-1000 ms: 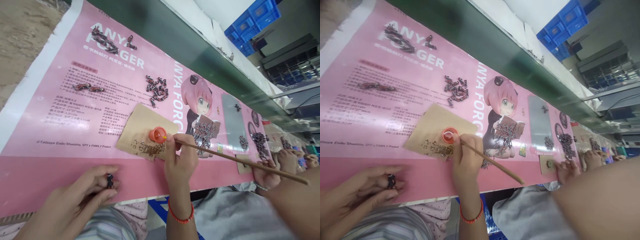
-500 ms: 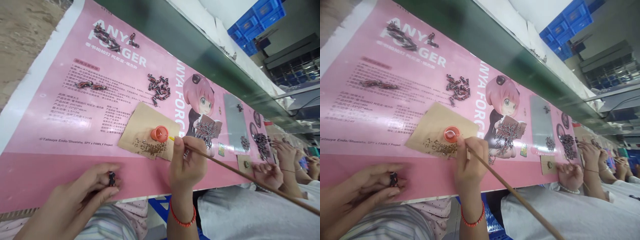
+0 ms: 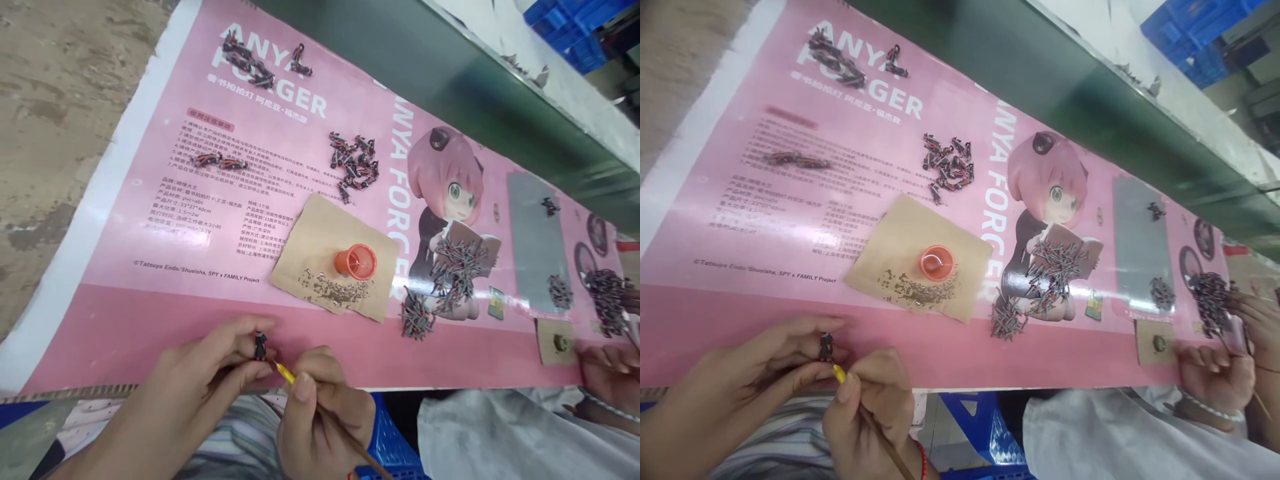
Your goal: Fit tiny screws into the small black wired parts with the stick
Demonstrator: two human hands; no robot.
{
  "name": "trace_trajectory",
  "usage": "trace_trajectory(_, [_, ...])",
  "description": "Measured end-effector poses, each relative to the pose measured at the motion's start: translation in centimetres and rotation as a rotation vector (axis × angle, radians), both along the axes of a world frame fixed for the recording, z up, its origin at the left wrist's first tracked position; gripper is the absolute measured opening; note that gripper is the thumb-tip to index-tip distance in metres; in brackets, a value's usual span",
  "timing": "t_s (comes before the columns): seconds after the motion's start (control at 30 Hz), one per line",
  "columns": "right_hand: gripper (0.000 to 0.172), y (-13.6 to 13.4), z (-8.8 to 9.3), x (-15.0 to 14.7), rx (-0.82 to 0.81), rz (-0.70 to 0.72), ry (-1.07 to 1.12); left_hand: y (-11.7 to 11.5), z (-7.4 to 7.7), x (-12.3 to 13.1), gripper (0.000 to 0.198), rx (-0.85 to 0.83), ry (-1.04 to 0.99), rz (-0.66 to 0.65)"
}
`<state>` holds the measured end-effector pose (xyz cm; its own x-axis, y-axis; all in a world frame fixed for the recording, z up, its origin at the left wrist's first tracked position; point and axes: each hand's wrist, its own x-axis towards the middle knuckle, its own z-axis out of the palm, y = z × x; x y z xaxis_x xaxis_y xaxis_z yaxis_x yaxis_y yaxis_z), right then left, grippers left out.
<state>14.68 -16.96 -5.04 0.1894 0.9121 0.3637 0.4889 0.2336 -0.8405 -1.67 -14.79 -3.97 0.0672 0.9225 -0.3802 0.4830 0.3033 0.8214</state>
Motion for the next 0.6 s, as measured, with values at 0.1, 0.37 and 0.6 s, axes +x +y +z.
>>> trace_trajectory(0.1, [0.023,-0.5,-0.3,1.0,-0.05,-0.027,0.031,0.3,0.1,-0.2,0.039,-0.009,-0.044,-0.003])
trace_trajectory(0.37, [0.02,-0.9,-0.3,1.3,-0.145,0.005,0.025,0.7,0.7,-0.2,0.026,-0.012,-0.285,-0.068])
trace_trajectory(0.6, [0.017,-1.6,-1.6,2.3,-0.108,0.043,0.031,0.3,1.3,-0.1,0.041,-0.028,-0.06,0.012])
